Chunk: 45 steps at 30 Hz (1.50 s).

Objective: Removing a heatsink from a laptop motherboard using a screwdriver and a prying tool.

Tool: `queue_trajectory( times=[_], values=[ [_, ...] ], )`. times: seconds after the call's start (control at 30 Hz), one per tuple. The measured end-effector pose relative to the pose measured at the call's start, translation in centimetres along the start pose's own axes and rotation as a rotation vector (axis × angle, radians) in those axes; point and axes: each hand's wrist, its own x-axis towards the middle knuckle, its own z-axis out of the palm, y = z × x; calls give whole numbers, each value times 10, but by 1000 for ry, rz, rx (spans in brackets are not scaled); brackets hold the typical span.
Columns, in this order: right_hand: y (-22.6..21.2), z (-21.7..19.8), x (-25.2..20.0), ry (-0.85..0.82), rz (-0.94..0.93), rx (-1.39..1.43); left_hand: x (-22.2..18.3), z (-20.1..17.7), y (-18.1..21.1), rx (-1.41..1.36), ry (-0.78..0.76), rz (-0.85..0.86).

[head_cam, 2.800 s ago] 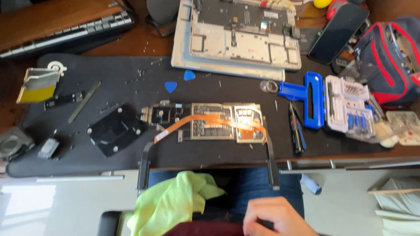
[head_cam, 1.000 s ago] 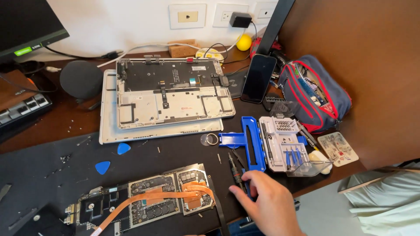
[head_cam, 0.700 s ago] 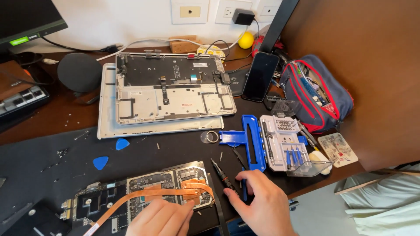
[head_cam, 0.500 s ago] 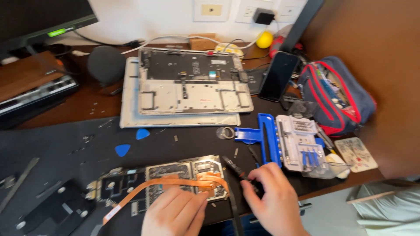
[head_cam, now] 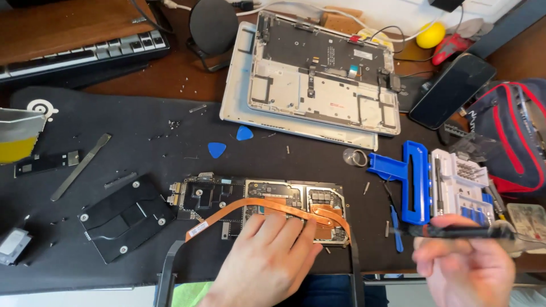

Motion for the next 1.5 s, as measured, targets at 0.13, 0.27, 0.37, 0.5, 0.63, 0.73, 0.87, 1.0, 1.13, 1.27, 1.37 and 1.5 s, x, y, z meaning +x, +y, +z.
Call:
queue_trajectory(
  times=[0.13,0.27,0.37,0.5,0.63,0.73,0.87,1.0,1.13,1.27,1.37,1.5],
  values=[
    [23,48,29,178,-240,-729,-1,4,0,76,-50,-75],
    [45,82,63,-71,-361,-902,1,8,1,111,-72,-119],
    [56,90,75,-221,-544,-1187,2,9,1,77,-92,-144],
    [69,89,78,-300,-490,-1207,3,12,-1,97,-60,-140],
    [74,86,78,-294,-473,-1270,2,11,-1,87,-66,-148],
    [75,86,79,-296,-461,-1297,3,11,-2,85,-59,-148],
    [77,86,79,-318,-495,-1307,3,9,-1,99,-40,-147],
    [78,85,80,-327,-514,-1303,3,8,-1,81,-42,-148],
    [79,83,79,-322,-513,-1309,3,8,-2,78,-37,-140],
    [80,82,78,-308,-510,-1320,3,7,-2,88,-53,-134],
    [81,82,79,-307,-538,-1314,4,5,-2,93,-61,-133],
    [81,81,78,-308,-544,-1306,4,5,-2,89,-71,-131]
  ],
)
